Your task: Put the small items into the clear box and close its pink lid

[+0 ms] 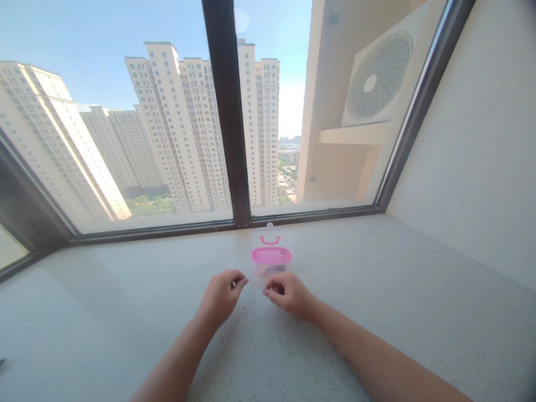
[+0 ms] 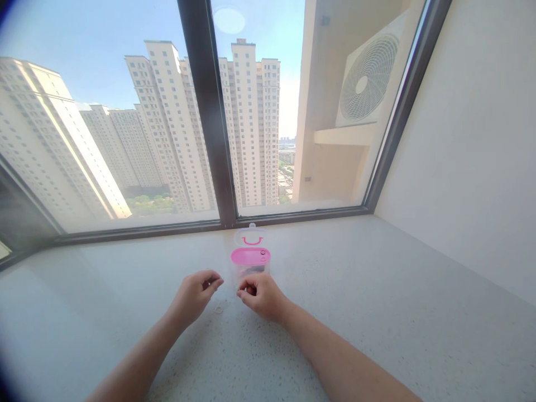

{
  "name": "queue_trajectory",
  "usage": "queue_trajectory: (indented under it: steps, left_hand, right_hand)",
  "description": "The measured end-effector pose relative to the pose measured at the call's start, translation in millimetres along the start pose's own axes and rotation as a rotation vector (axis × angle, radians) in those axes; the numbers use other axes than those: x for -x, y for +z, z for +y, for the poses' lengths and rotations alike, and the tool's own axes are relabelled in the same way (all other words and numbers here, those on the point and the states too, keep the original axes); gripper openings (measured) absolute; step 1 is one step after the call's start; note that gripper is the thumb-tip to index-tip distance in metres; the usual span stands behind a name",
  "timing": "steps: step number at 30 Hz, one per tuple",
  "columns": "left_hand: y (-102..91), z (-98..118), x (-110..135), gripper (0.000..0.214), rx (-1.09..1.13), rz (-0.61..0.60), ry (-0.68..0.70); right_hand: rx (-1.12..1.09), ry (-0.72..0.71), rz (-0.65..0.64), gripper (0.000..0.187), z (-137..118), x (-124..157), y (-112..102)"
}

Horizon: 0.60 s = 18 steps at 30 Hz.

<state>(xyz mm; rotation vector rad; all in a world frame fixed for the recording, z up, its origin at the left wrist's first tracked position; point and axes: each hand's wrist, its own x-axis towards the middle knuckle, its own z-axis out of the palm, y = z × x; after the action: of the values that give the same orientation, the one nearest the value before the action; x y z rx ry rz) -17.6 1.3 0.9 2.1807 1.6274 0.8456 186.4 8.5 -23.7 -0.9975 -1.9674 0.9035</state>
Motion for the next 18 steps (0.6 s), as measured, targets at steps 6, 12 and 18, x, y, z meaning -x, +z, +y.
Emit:
queue_trajectory:
  steps: [6, 12, 18]
  left_hand:
    - [-0.8, 5.2, 0.6, 0.024, 0.034, 0.058, -0.061]
    - [2.1, 8.1, 1.5, 0.024, 0.162, 0.101, -0.149]
    - [4.3, 9.3, 3.3, 0.025, 0.192, 0.064, -0.125]
  right_hand:
    - [-0.018, 0.017, -0.022, 0.01, 0.5, 1.2, 2.8]
    - [-0.025, 0.019, -0.01, 0.009, -1.2, 1.0, 2.5]
    - [-0.03, 0.021, 0.018, 0.008, -2.1, 0.4, 2.8]
